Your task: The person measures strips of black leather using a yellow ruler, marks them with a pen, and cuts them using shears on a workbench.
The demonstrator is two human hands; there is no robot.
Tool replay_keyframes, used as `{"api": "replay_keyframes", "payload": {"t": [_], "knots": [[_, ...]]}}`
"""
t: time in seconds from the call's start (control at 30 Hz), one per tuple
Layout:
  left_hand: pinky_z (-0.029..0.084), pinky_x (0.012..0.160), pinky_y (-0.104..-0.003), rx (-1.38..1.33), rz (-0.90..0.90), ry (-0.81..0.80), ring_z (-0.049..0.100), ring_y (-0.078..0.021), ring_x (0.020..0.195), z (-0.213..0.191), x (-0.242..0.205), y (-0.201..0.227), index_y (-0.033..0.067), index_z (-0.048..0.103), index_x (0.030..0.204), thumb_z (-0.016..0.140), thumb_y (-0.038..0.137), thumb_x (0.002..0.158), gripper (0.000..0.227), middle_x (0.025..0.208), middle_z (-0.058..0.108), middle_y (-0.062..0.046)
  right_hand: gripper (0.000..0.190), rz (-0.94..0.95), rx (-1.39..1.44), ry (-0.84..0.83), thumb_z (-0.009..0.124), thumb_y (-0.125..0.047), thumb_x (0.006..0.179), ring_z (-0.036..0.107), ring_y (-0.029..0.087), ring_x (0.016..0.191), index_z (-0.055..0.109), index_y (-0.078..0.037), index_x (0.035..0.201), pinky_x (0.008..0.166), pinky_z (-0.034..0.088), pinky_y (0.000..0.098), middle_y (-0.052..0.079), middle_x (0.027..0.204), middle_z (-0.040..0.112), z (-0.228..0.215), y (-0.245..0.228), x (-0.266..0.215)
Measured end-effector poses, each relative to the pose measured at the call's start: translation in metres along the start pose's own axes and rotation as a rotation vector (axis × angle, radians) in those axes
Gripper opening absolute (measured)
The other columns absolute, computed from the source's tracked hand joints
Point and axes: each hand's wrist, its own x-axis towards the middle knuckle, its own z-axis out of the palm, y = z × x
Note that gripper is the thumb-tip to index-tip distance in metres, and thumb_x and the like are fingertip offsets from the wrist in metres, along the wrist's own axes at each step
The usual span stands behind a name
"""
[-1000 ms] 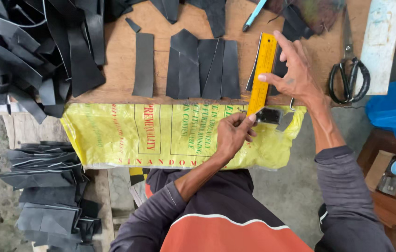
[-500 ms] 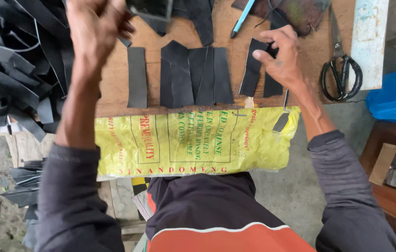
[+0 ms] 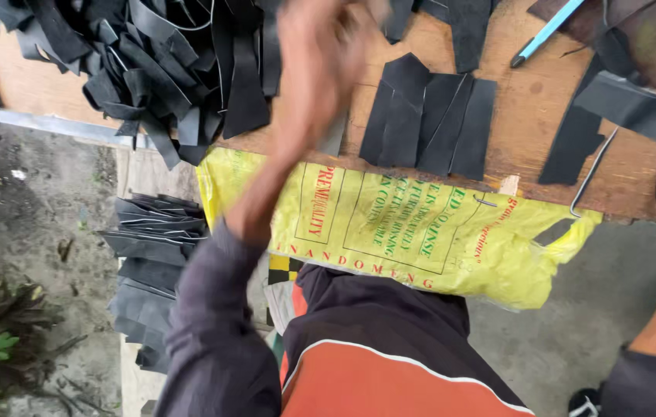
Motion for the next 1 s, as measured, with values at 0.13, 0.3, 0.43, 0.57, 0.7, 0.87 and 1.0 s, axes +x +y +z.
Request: {"api": "replay_keyframes", "payload": {"t": [0.13, 0.3, 0.43, 0.57, 0.7, 0.87, 1.0], "knots": [[0.054, 0.090, -0.026, -0.797, -0.573, -0.370, 0.062, -0.0112, 0.111, 0.050, -0.137, 0.111, 0.0037, 0.067, 0.121, 0.076, -0.003, 0.090, 0.033, 0.125, 0.059, -0.002, 0.030, 0.115, 0.272, 0.193, 0.066, 0.007, 0.098, 0.063, 0.022, 0.096, 0.062, 0.000, 0.127, 0.080, 0.058, 0.0352, 0.011, 0.119, 0.061, 0.032, -0.008, -0.071], [0.058, 0.089, -0.027, -1.092, -0.866, -0.164, 0.068, -0.0104, 0.101, 0.090, -0.189, 0.104, 0.0004, 0.067, 0.131, 0.074, -0.001, 0.095, 0.037, 0.114, 0.065, 0.000, 0.025, 0.291, 0.511, 0.107, 0.063, 0.006, 0.096, 0.066, 0.021, 0.106, 0.061, 0.000, 0.120, 0.094, 0.058, 0.0367, 0.014, 0.118, 0.064, 0.137, -0.004, -0.133], [0.054, 0.084, -0.023, -0.808, -0.806, -0.070, 0.062, -0.0062, 0.094, 0.082, -0.175, 0.080, -0.0020, 0.070, 0.126, 0.073, -0.001, 0.094, 0.031, 0.108, 0.073, 0.000, 0.013, 0.359, 0.465, -0.112, 0.064, 0.006, 0.106, 0.065, 0.024, 0.095, 0.061, 0.010, 0.118, 0.087, 0.056, 0.0376, 0.019, 0.104, 0.064, 0.156, -0.006, -0.152], [0.057, 0.088, -0.023, -0.832, -0.847, -0.080, 0.067, -0.0052, 0.096, 0.071, -0.171, 0.071, -0.0027, 0.073, 0.116, 0.072, -0.002, 0.096, 0.020, 0.105, 0.076, -0.001, 0.027, 0.429, 0.437, -0.162, 0.062, -0.006, 0.100, 0.065, 0.020, 0.091, 0.061, 0.004, 0.125, 0.076, 0.056, 0.0331, 0.014, 0.107, 0.067, 0.157, -0.013, -0.151], [0.053, 0.082, -0.022, -0.752, -0.707, -0.159, 0.059, -0.0047, 0.087, 0.069, -0.171, 0.081, -0.0006, 0.073, 0.119, 0.070, -0.006, 0.095, 0.025, 0.105, 0.072, -0.001, 0.041, 0.453, 0.460, -0.272, 0.065, -0.023, 0.091, 0.067, 0.023, 0.089, 0.058, 0.000, 0.124, 0.072, 0.056, 0.0361, 0.013, 0.104, 0.068, 0.158, -0.027, -0.140], [0.050, 0.074, -0.021, -0.689, -0.693, -0.157, 0.050, -0.0050, 0.075, 0.062, -0.165, 0.090, 0.0018, 0.071, 0.124, 0.070, -0.008, 0.088, 0.038, 0.105, 0.069, 0.001, 0.052, 0.484, 0.324, -0.296, 0.062, -0.034, 0.103, 0.059, 0.029, 0.085, 0.055, 0.011, 0.127, 0.069, 0.047, 0.0431, 0.022, 0.101, 0.062, 0.165, -0.036, -0.132], [0.049, 0.077, -0.021, -0.671, -0.565, -0.182, 0.051, -0.0049, 0.081, 0.057, -0.159, 0.086, 0.0015, 0.071, 0.127, 0.071, -0.008, 0.090, 0.038, 0.105, 0.069, 0.001, 0.051, 0.629, 0.624, -0.279, 0.054, -0.044, 0.097, 0.066, 0.022, 0.075, 0.063, 0.003, 0.113, 0.060, 0.051, 0.0339, 0.015, 0.089, 0.070, 0.164, -0.047, -0.124]]}}
